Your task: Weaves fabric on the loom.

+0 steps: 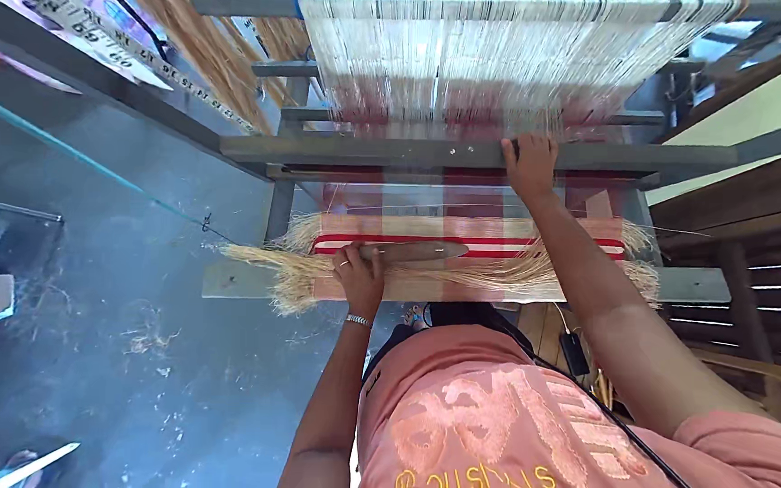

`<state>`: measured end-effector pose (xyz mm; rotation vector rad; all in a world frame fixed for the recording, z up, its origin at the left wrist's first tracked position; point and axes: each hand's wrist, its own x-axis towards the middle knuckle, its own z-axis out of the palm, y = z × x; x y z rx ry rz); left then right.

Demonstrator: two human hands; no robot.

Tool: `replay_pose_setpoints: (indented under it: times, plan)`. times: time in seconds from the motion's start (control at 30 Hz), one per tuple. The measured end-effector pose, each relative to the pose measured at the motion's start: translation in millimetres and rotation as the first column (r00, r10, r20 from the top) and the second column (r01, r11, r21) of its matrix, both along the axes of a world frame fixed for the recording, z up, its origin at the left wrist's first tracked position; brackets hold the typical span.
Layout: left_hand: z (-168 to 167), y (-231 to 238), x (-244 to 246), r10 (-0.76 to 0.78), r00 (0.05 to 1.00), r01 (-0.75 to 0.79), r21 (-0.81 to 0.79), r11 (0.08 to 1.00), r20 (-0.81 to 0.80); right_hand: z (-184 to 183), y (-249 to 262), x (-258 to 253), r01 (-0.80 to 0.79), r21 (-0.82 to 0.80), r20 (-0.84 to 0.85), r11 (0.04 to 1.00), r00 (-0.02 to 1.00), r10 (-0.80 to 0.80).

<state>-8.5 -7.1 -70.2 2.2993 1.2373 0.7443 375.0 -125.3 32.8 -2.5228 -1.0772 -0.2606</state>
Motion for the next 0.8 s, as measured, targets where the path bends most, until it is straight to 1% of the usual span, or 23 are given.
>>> replay_pose_setpoints:
  times: [0.03, 0.07, 0.13, 0.2, 0.27, 0.33, 0.5, 0.63, 0.7, 0.8]
  plan:
    - [-5.1, 0.5, -0.6, 0.006, 0.998, -0.003, 0.049, 0.999, -0.070, -2.0, -11.3, -13.7, 0.000, -0.003, 0.009, 1.000, 1.000, 0.001]
    - [-10.8, 0.6, -0.6, 0.008, 0.995, 0.001, 0.090, 0.996, -0.104, -3.5, -23.1, -28.8, 0.002, -0.006, 0.014, 1.000, 1.000, -0.002]
    - [-20.4, -1.0, 0.1, 0.014, 0.991, 0.004, 0.135, 0.991, -0.131, -8.9, -46.2, -58.0, 0.028, -0.025, 0.028, 0.999, 0.999, -0.028]
    - [-26.1, -1.9, 2.7, 0.039, 0.988, -0.015, 0.159, 0.987, -0.152, -12.5, -60.6, -75.9, 0.051, -0.034, 0.037, 0.998, 0.998, -0.050]
    - [-29.9, -2.7, 5.9, 0.066, 0.983, -0.036, 0.175, 0.984, -0.169, -14.4, -61.0, -72.6, 0.043, -0.008, 0.060, 0.999, 0.997, -0.042]
    - [-31.5, -2.1, 6.7, 0.072, 0.981, -0.039, 0.183, 0.982, -0.178, -18.5, -53.1, -64.1, 0.070, 0.001, 0.088, 0.998, 0.994, -0.070]
    - [-32.0, -0.6, 6.2, 0.076, 0.976, -0.040, 0.174, 0.984, -0.202, -17.6, -42.9, -53.1, 0.067, -0.008, 0.044, 0.998, 0.997, -0.067]
    - [-30.7, 0.5, 7.3, 0.074, 0.972, -0.033, 0.182, 0.983, -0.221, -8.5, -55.3, -71.8, 0.069, -0.034, -0.013, 0.997, 0.997, -0.070]
    - [-29.2, 0.0, 6.5, 0.071, 0.969, -0.028, 0.180, 0.983, -0.238, 0.1, -62.9, -77.3, 0.034, -0.070, -0.093, 0.997, 0.995, -0.040]
    - [-25.9, -0.1, 6.1, 0.057, 0.962, -0.014, 0.157, 0.987, -0.268, 9.4, -63.9, -74.6, 0.015, -0.136, -0.200, 0.991, 0.979, -0.043]
